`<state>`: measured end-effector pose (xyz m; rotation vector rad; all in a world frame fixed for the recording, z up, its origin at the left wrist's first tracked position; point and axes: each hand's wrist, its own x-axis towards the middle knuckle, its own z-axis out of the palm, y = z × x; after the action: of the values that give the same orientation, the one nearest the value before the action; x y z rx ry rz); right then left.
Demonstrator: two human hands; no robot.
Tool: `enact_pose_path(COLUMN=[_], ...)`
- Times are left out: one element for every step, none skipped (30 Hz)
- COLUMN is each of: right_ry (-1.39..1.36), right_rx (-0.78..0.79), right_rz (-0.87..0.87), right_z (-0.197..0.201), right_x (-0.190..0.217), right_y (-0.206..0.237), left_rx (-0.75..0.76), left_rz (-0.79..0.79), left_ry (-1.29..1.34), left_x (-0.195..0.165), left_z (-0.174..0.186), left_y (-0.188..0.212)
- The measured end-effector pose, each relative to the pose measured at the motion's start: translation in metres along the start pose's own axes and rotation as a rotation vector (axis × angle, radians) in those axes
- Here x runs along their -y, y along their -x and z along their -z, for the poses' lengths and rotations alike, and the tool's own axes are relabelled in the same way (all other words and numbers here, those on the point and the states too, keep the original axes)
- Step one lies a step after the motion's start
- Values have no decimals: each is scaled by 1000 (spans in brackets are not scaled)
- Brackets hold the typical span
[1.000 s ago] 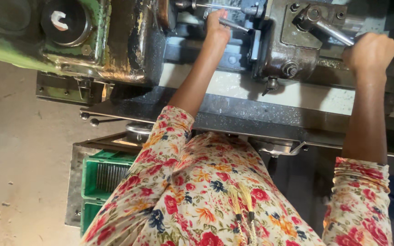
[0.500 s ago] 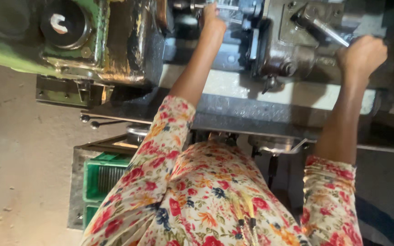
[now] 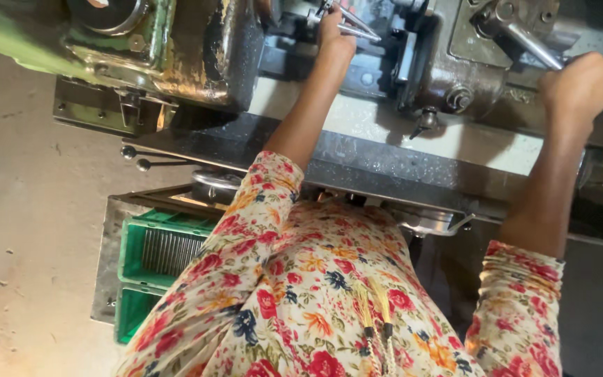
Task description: The person repeatedly picks small metal rods from a green bin, places them into a press machine, and operates the lever to process them. The processed rods are then placed back into the bin. The task is performed continuously throughout the clip.
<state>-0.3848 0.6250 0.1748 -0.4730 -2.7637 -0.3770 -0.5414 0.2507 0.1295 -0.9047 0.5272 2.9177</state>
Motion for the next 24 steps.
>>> enact_pose_path(right_ry=[34,67,99,66,33,2,28,54,80,79,78,75,59,42,25,23,24,26,23,18,13,4,-4,-12], right_rx=[-11,-21,-30,27,87,147,86,25,-38,-46,-56,-67,-53,-38,-24,-17,-7,3,-6,-17,-27,-17,-7,3], right_rz=[20,39,58,24,-12,-49,-12,23,56,57,55,54,43,33,24,26,29,31,29,26,23,16,9,2], right_z=[-1,0,0,-1,-2,-3,-3,-3,-2,-2,-2,-2,-2,-2,-3,-3,-3,-2,-2,-1,0,2,3,5], right_x=[-2,-3,-2,-2,-3,-4,-4,-4,-5,-6,-6,-6,-6,-6,-6,-5,-5,-4,-4,-4,-3,-3,-3,-3], right_y=[-6,-11,-13,-14,-14,-13,-11,-9,-7,-7,-6,-7,-7,-8,-8,-9,-9,-9,-9,-9,-9,-9,-9,-10], left_rx=[-3,-8,-49,-11,24,59,38,18,1,-2,-2,-1,-32,-64,-96,-88,-84,-79,-96,-110,-124,-92,-61,-30], left_rz=[-6,-15,-3,-18,-31,-42,-25,-8,9,-2,-14,-28,-31,-36,-40,-40,-38,-35,-24,-15,-5,-26,-46,-66], left_ry=[-16,-38,-125,-96,-68,-39,-29,-19,-10,-20,-31,-42,-66,-89,-113,-115,-118,-120,-129,-139,-149,-135,-119,-103], left_x=[-1,-3,-4,-5,-6,-7,-8,-8,-9,-10,-10,-10,-10,-9,-9,-8,-7,-7,-7,-7,-8,-10,-12,-14], left_z=[2,3,4,5,6,6,7,8,9,9,9,9,9,9,8,7,7,5,4,3,1,-1,-3,-5], left_y=[1,1,2,3,3,4,3,3,2,2,1,0,0,0,-1,-1,-1,-1,-2,-2,-3,-4,-6,-7])
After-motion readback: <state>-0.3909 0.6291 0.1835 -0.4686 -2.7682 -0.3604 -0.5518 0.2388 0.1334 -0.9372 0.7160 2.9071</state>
